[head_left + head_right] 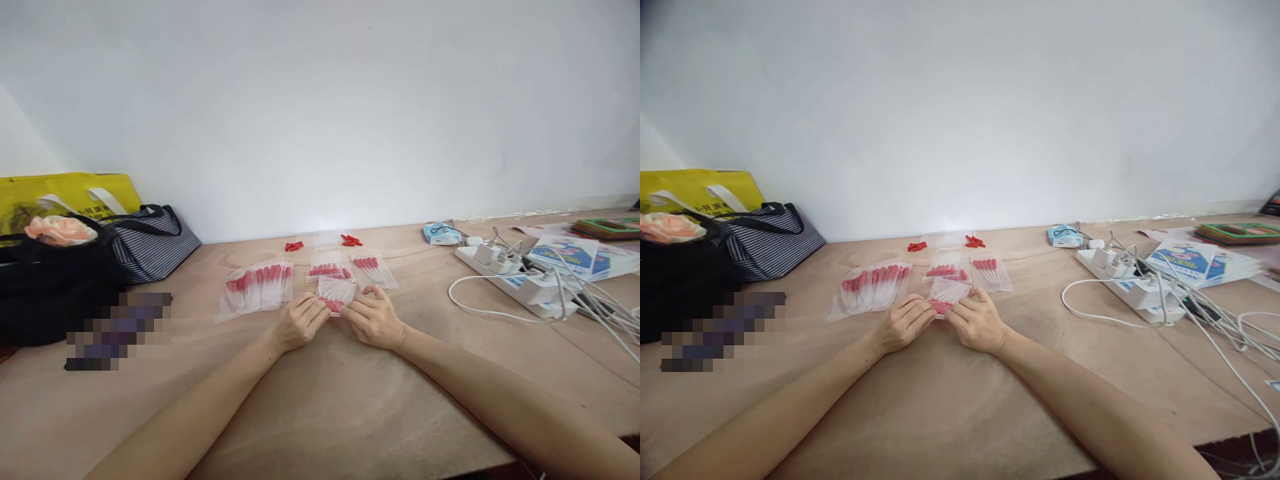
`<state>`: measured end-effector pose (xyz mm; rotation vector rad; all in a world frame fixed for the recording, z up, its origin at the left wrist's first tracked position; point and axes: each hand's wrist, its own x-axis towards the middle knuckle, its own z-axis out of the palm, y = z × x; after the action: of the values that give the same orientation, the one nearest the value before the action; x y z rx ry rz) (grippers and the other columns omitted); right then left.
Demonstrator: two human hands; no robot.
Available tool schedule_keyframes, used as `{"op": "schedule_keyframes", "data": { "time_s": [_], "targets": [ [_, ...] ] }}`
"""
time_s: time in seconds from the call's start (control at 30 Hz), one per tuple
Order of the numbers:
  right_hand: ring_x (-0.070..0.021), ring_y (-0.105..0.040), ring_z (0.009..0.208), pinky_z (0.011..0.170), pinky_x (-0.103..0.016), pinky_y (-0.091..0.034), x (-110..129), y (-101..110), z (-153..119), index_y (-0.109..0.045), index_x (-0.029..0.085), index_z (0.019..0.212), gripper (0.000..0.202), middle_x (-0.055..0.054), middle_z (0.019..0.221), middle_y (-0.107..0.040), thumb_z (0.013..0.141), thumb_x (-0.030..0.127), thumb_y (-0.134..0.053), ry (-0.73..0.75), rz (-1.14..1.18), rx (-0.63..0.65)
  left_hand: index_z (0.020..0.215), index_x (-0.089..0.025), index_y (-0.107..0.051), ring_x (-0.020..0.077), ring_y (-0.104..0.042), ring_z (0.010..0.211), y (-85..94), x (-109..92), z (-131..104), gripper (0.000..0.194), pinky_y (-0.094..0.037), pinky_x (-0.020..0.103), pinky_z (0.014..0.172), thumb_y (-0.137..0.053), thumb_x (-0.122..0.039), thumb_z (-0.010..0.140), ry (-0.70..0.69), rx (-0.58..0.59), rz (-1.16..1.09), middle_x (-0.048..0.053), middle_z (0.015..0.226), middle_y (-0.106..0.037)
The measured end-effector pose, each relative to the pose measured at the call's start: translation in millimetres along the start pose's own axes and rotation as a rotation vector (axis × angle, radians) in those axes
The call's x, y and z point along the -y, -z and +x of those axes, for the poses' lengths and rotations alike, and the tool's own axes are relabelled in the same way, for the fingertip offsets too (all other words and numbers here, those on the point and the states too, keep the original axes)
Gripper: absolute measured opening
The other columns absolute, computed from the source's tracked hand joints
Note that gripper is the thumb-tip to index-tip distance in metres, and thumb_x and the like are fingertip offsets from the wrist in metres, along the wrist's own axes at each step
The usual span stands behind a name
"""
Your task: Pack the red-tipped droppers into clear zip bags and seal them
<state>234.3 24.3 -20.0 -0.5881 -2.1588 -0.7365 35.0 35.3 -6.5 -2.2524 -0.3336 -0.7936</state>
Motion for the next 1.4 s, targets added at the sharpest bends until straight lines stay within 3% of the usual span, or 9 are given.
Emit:
{"op": "schedule_keyframes", "data": {
  "time_s": [0.27, 0.43, 0.57, 0.73, 0.8, 0.9, 1.03, 1.2, 1.4],
  "targets": [
    [-0.0100, -0.047, 0.061, 0.073, -0.031, -0.028, -8.3, 10.1, -10.9, -0.058, 0.017, 0.072, 0.019, 0.000, 0.060, -0.056, 0.078, 0.010, -0.041, -0.040, 0.037, 0.027, 0.078, -0.014, -0.054, 0.0125, -0.057, 0.062, 8.2, 9.2, -11.9, 0.011, -0.051, 0.031, 0.071, -0.046, -0.008, 0.083, 0.005, 0.011, -0.036, 0.003, 0.070, -0.062],
    [-0.0119, -0.049, 0.062, 0.063, -0.028, -0.031, -18.9, 14.3, -18.5, -0.056, 0.017, 0.075, 0.019, -0.001, 0.063, -0.056, 0.081, 0.012, -0.038, -0.057, 0.112, 0.095, 0.078, -0.013, -0.055, 0.0126, -0.056, 0.062, 11.8, 9.5, -16.8, 0.012, -0.051, 0.031, 0.069, -0.047, -0.006, 0.082, 0.009, 0.011, -0.077, 0.004, 0.069, -0.062],
    [-0.0121, -0.052, 0.066, 0.056, -0.023, -0.037, -19.6, 14.3, -21.1, -0.052, 0.016, 0.081, 0.016, -0.005, 0.077, -0.057, 0.084, 0.015, -0.036, -0.177, 0.354, 0.215, 0.073, -0.013, -0.056, 0.0122, -0.056, 0.060, 13.2, 2.4, -13.5, 0.011, -0.050, 0.030, 0.067, -0.050, -0.008, 0.081, 0.026, 0.026, -0.129, 0.003, 0.067, -0.062],
    [-0.0146, -0.056, 0.088, 0.072, -0.027, -0.046, -16.0, 12.4, -20.0, -0.052, 0.017, 0.092, 0.014, -0.010, 0.100, -0.056, 0.079, 0.018, -0.050, -0.325, 0.655, 0.196, 0.076, -0.014, -0.057, 0.0118, -0.057, 0.060, 13.8, -9.0, -4.7, 0.009, -0.050, 0.029, 0.068, -0.051, -0.010, 0.081, 0.046, 0.001, -0.244, 0.002, 0.067, -0.064],
    [-0.0143, -0.057, 0.087, 0.073, -0.028, -0.047, -18.3, 13.8, -19.6, -0.055, 0.018, 0.091, 0.015, -0.009, 0.096, -0.059, 0.077, 0.013, -0.050, -0.329, 0.714, 0.201, 0.078, -0.015, -0.058, 0.0127, -0.058, 0.064, 13.8, -10.2, -3.2, 0.005, -0.050, 0.029, 0.069, -0.053, -0.015, 0.080, 0.107, 0.021, -0.337, 0.002, 0.070, -0.064],
    [-0.0143, -0.059, 0.082, 0.071, -0.027, -0.047, -29.3, 20.0, -22.3, -0.058, 0.018, 0.085, 0.013, -0.007, 0.091, -0.062, 0.075, 0.012, -0.053, -0.384, 0.780, 0.194, 0.089, -0.015, -0.059, 0.0175, -0.060, 0.082, 13.0, -6.8, -5.9, 0.015, -0.051, 0.031, 0.074, -0.055, -0.026, 0.079, 0.334, 0.139, -0.464, 0.007, 0.087, -0.065],
    [-0.0168, -0.060, 0.084, 0.071, -0.030, -0.047, -53.3, 24.9, -33.2, -0.059, 0.018, 0.082, 0.010, -0.007, 0.091, -0.062, 0.072, 0.017, -0.056, -0.592, 0.760, 0.040, 0.100, -0.015, -0.059, 0.0215, -0.057, 0.099, 8.2, -0.9, -13.8, 0.024, -0.049, 0.037, 0.083, -0.052, -0.027, 0.080, 0.595, 0.348, -0.514, 0.011, 0.107, -0.061],
    [-0.0185, -0.058, 0.087, 0.070, -0.030, -0.047, -79.0, -0.6, -35.2, -0.060, 0.018, 0.078, 0.013, -0.008, 0.095, -0.061, 0.067, 0.025, -0.061, -0.804, 0.708, -0.062, 0.107, -0.016, -0.058, 0.0225, -0.053, 0.108, 3.1, -0.4, -16.8, 0.030, -0.045, 0.041, 0.089, -0.051, -0.028, 0.081, 0.640, 0.423, -0.548, 0.010, 0.114, -0.059],
    [-0.0159, -0.057, 0.085, 0.074, -0.030, -0.045, -87.9, -50.7, -15.4, -0.060, 0.015, 0.078, 0.014, -0.008, 0.094, -0.059, 0.066, 0.021, -0.054, -0.843, 0.652, 0.033, 0.107, -0.015, -0.058, 0.0227, -0.052, 0.108, 4.4, 1.2, -15.5, 0.031, -0.044, 0.041, 0.090, -0.052, -0.027, 0.080, 0.643, 0.439, -0.561, 0.011, 0.115, -0.058]
  ]
}}
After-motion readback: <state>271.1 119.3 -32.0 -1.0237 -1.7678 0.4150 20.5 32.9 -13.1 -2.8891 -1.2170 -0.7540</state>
